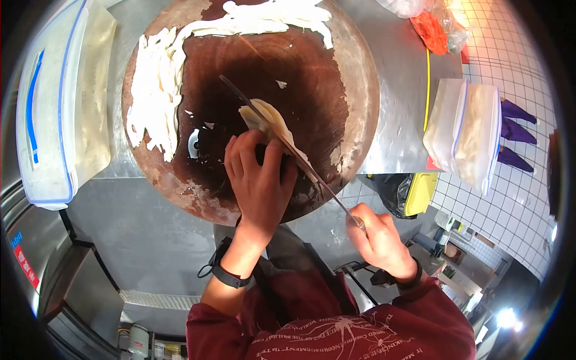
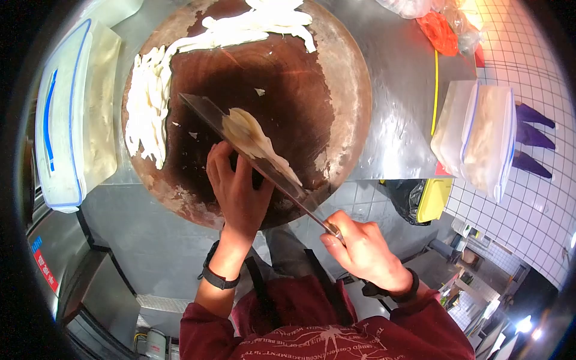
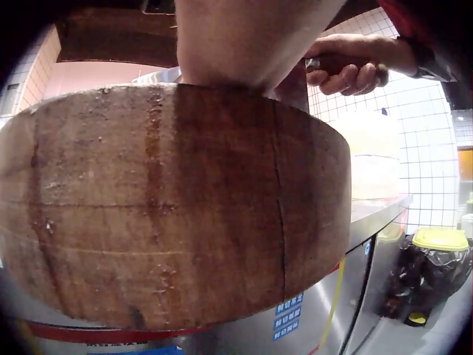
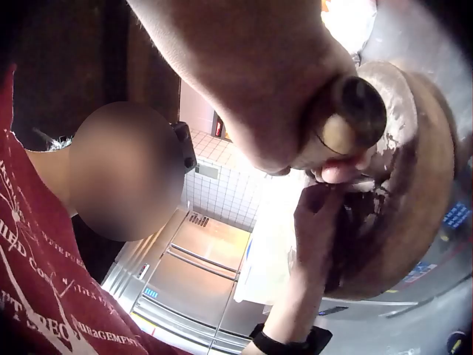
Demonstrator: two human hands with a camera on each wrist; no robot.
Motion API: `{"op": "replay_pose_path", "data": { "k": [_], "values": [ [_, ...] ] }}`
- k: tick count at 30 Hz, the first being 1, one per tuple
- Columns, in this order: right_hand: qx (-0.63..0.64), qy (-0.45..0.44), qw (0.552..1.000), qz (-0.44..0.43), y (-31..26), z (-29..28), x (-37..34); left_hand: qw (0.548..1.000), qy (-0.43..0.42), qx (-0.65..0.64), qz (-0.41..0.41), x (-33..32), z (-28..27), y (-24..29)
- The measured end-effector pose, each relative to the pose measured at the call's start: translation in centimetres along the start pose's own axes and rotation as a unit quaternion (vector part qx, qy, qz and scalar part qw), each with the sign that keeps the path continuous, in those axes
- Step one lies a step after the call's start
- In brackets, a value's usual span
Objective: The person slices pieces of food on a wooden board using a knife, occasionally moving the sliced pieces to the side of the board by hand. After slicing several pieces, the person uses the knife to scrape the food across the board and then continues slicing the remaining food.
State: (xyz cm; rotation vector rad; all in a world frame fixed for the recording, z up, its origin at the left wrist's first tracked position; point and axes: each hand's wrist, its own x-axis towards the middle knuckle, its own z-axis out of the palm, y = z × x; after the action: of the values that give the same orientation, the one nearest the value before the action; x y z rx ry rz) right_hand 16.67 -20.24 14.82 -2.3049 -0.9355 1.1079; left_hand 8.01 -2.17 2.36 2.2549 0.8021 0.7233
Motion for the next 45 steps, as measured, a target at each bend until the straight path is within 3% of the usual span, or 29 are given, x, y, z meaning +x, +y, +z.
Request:
{"op": "replay_pose_path", "data": {
  "k": [20,25,45],
  "values": [
    [0.042,0.033,0.998,0.016,0.0,1.4,-0.2,0.998,-0.011,-0.054,-0.018,1.6,-2.0,-0.6],
    [0.022,0.041,0.999,0.005,-0.5,1.4,-0.1,0.998,-0.011,-0.027,0.049,-0.5,-1.4,-0.2],
    [0.031,0.052,0.998,0.015,-0.3,1.6,-0.9,0.998,-0.028,-0.006,0.049,1.5,-1.3,0.7]
  ]
}}
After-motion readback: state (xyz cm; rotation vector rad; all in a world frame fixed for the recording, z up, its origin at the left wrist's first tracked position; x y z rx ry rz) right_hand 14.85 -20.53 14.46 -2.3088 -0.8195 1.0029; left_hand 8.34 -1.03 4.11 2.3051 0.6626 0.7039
